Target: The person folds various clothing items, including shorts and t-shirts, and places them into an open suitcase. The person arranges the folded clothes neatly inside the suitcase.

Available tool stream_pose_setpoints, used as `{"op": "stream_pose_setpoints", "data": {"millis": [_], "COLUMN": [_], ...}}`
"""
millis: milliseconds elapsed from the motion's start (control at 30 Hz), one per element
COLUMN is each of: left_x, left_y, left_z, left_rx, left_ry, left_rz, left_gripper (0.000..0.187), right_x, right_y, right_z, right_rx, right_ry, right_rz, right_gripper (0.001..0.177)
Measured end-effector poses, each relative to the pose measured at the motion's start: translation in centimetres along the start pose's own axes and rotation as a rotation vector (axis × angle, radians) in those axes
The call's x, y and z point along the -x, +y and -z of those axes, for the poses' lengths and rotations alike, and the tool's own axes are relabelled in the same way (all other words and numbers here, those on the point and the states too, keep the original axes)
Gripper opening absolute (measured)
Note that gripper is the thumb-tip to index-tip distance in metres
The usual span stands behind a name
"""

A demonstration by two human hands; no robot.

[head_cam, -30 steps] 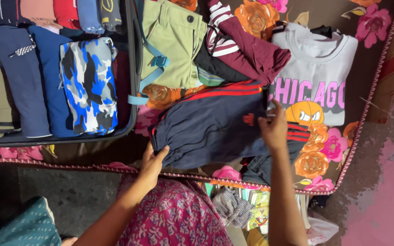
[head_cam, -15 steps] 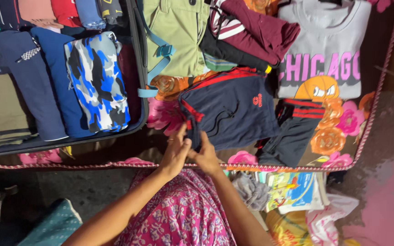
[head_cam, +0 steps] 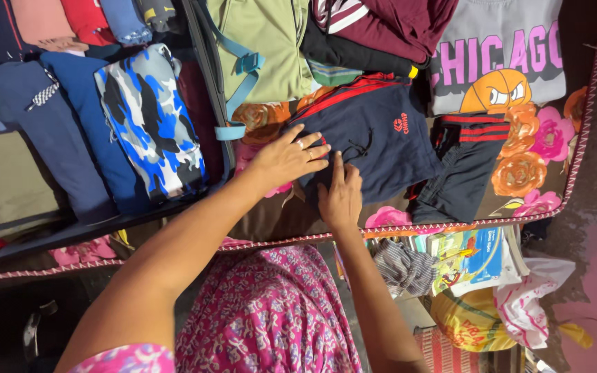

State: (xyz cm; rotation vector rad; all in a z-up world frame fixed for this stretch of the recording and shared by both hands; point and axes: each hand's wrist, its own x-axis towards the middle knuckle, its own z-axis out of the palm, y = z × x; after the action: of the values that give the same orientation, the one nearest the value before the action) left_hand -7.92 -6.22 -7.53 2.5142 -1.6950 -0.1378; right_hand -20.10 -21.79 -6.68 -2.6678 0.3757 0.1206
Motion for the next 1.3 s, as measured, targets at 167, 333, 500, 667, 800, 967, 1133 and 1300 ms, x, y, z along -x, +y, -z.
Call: {"op": "stream_pose_setpoints", "data": {"millis": [167, 333, 500, 667, 800, 967, 1133, 1300], "left_x": [-1.0, -1.0, -2.2, -3.2, -4.3, -5.6, -6.4, -6.6], "left_y": [-1.7, -1.8, -1.3, -2.3, -3.2, -3.9, -3.0, -2.7], "left_z": [-1.3, -0.8, 0.7, 2.0, 1.5, 0.4, -0.9, -0.1], "left_rx": [0.135, 0.405, 0.317, 0.347, 0.514, 0.638, 0.537, 0.333], "left_ry": [-0.114, -0.153, -0.215, -0.316, -0.324, -0.222, -0.061, 0.083], "left_rz": [-0.051, 0.106, 0.034, 0.051, 0.146, 0.434, 0.480, 0.351], "left_gripper": [0.038, 0.037, 0.024, 0.025, 0.021, 0.036, 0.043, 0.042], "right_x": [2.6, 3.2, 3.0, 3.0, 2.1, 0.2, 0.7, 1.3], "right_y": [-3.7, -3.6, -1.0, 2.1, 4.7, 5.1, 2.1, -0.7], "right_z": [0.6, -0.5, -1.0, -0.9, -0.6, 0.5, 1.2, 0.2], "right_rx": [0.179, 0.264, 0.154, -0.258, -0.697, -0.387, 0.245, 0.202], "right_ry": [0.104, 0.104, 0.084, -0.034, -0.112, 0.150, 0.255, 0.202], "right_rz": [0.028, 0.053, 0.038, -0.059, -0.355, -0.203, 0.088, 0.251], "right_gripper": [0.084, 0.088, 0.065, 0.043, 0.026, 0.033, 0.039, 0.064]}}
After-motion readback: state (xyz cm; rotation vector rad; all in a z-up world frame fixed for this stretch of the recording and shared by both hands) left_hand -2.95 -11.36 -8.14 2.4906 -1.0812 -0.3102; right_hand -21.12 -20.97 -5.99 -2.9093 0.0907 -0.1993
